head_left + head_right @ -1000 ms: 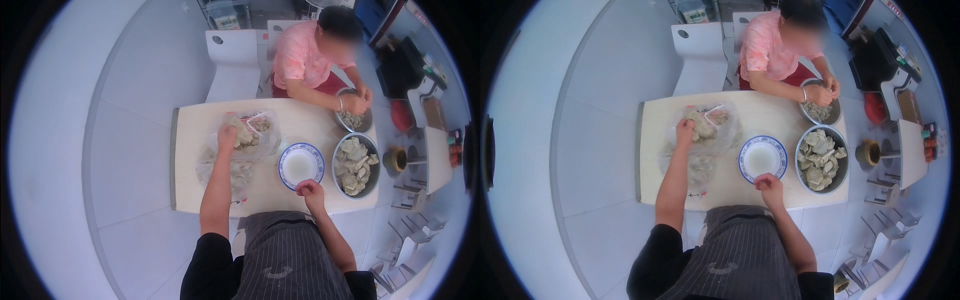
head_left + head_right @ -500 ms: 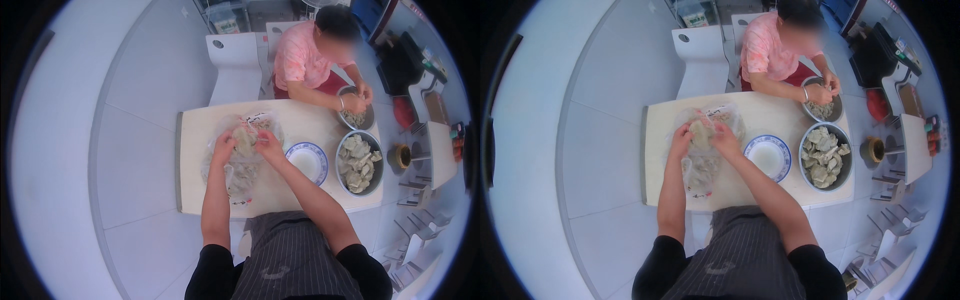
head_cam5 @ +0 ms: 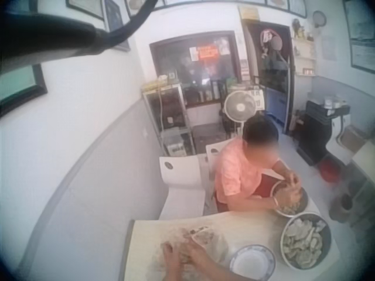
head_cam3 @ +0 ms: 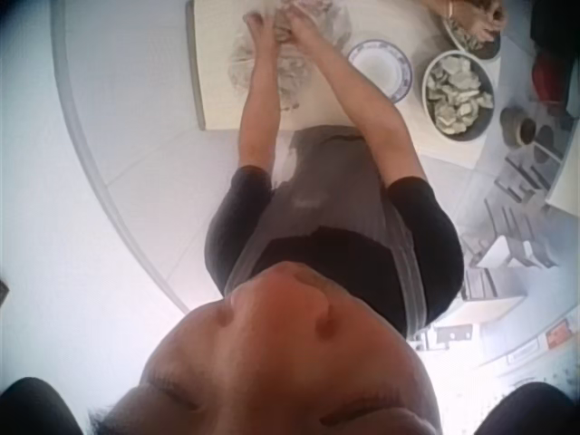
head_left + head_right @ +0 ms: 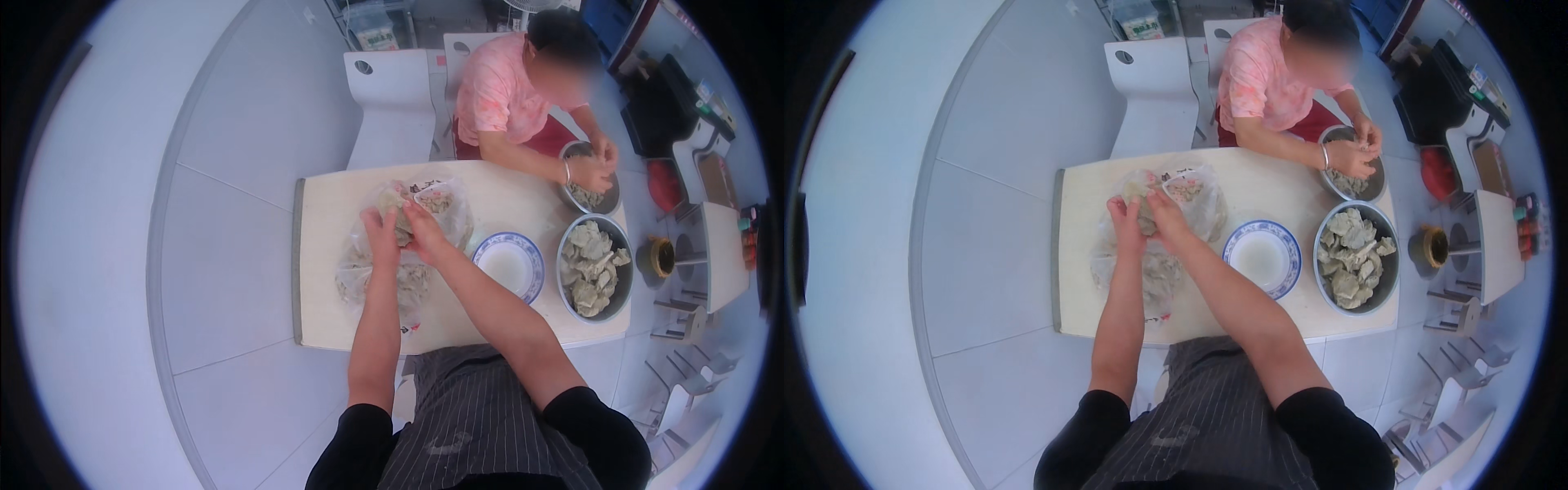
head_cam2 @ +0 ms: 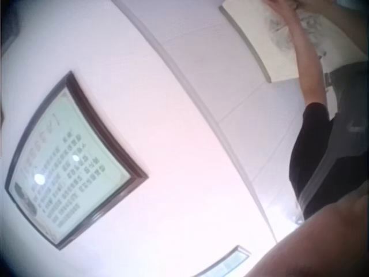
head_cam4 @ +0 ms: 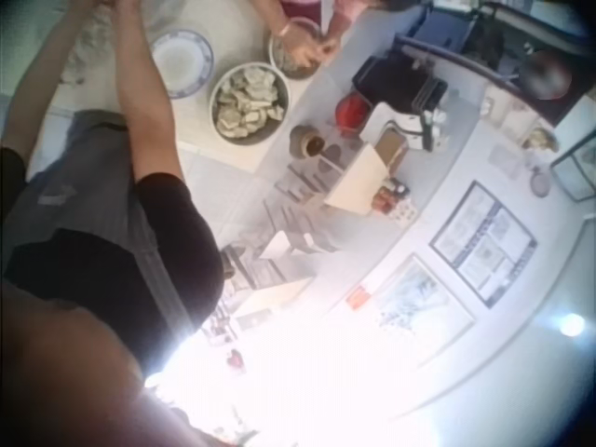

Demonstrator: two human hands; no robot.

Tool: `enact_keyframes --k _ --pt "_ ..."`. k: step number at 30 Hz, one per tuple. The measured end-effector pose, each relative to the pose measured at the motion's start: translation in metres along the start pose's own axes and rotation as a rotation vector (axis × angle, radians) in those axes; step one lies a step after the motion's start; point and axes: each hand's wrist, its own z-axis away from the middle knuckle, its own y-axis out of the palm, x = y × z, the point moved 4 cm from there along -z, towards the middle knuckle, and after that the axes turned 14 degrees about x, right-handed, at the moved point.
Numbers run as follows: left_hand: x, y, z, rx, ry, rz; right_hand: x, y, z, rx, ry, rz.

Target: The person repeatedly takes dough and filling from bowls on the table, shapes them into dumplings by hand, and places the finished dumplings into a metal bowl. Another person across the table performs the same task simultaneously.

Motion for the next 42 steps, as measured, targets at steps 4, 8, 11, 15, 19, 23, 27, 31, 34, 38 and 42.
enact_keyframes --k 4,8,11,15,19,23,27,31,34,38,42 --pt "-0.046 0.039 0.014 0.135 0.119 -0.208 0.005 -0.023 0.001 -0.097 -0.170 0.111" --pt "-0.088 0.042 0.022 0.286 0.029 -0.237 0.031 -0.012 0.036 -0.030 -0.214 0.442" --pt "-0.100 0.068 0.027 0.330 0.034 -0.312 0.050 -0.019 0.063 0.098 -0.209 0.394" --pt "-0.102 0.118 0.051 0.300 0.180 -0.397 0.050 -0.045 0.088 -0.043 -0.377 0.186" --pt "-0.082 0.156 0.093 0.231 0.252 -0.494 0.049 -0.047 0.140 -0.239 -0.179 -0.341" --pt "-0.070 0.201 0.125 0.457 0.333 -0.696 0.042 -0.097 0.170 -0.355 -0.343 -0.380" --pt "-0.052 0.216 0.125 0.681 0.089 -0.650 0.041 -0.122 0.189 -0.656 -0.457 0.019" --pt "-0.065 0.243 0.132 0.533 0.154 -0.800 0.041 -0.116 0.197 -0.550 -0.539 -0.182" --pt "-0.052 0.249 0.132 0.587 0.255 -0.928 0.039 -0.122 0.199 -0.447 -0.550 -0.367" --pt "-0.036 0.236 0.144 0.646 0.336 -1.021 0.029 -0.120 0.200 -0.394 -0.485 -0.457" --pt "-0.032 0.238 0.143 0.655 0.381 -1.027 0.017 -0.124 0.195 -0.370 -0.459 -0.554"
